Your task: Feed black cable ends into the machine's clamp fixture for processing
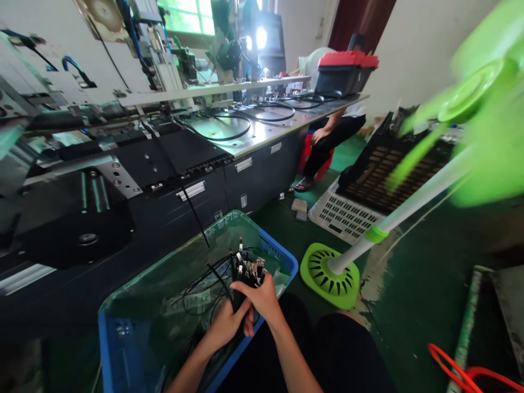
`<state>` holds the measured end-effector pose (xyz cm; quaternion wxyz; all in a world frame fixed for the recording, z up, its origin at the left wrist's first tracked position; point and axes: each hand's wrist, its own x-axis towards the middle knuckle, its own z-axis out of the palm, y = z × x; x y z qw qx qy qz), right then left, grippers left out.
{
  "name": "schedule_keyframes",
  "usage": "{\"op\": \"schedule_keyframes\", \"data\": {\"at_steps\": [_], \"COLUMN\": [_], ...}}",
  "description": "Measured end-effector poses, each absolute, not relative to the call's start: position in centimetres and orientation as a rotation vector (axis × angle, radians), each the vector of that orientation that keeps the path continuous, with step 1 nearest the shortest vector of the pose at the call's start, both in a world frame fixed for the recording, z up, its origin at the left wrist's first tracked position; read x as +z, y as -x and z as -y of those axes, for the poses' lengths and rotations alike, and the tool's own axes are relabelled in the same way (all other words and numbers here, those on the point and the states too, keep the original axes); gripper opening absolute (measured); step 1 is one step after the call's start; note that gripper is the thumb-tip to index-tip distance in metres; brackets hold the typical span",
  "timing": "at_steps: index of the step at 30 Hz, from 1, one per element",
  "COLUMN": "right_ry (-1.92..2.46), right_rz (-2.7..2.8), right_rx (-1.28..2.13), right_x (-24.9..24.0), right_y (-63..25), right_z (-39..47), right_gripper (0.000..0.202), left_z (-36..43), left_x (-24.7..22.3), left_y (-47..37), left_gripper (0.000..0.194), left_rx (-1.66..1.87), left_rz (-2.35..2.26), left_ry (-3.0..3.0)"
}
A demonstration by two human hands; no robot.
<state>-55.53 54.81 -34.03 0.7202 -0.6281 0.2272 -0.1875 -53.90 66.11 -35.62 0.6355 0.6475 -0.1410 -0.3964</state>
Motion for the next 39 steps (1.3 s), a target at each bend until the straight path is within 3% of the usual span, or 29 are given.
{"op": "schedule_keyframes", "data": {"at_steps": [3, 10, 17, 39], "right_ry": [1.39, 1.236, 1.179, 1.186], "right_rz": [-0.561, -0.652, -0.707, -0.656], "right_rx": [-0.426, -0.258, -0.88, -0.675], "right_x": [-34.1, -35.5, -36.1, -33.1], "right_y": [55.4, 55.9, 54.8, 54.0], "right_z": [-54.9, -56.1, -53.9, -54.0], "right_gripper": [0.033, 0.049, 0.049, 0.029], "left_z": [-65.9, -66.0, -66.5, -66.8], "left_x": [-35.9, -36.3, -37.2, -38.3], "left_y": [54.1, 53.4, 52.7, 54.3], "left_gripper": [0.06, 0.068, 0.058, 0.054], "left_rx": [-0.83, -0.642, -0.522, -0.655], "left_rz": [0.26, 0.118, 0.202, 0.331], "left_ry": [-1.473, -1.495, -1.539, -1.552]}}
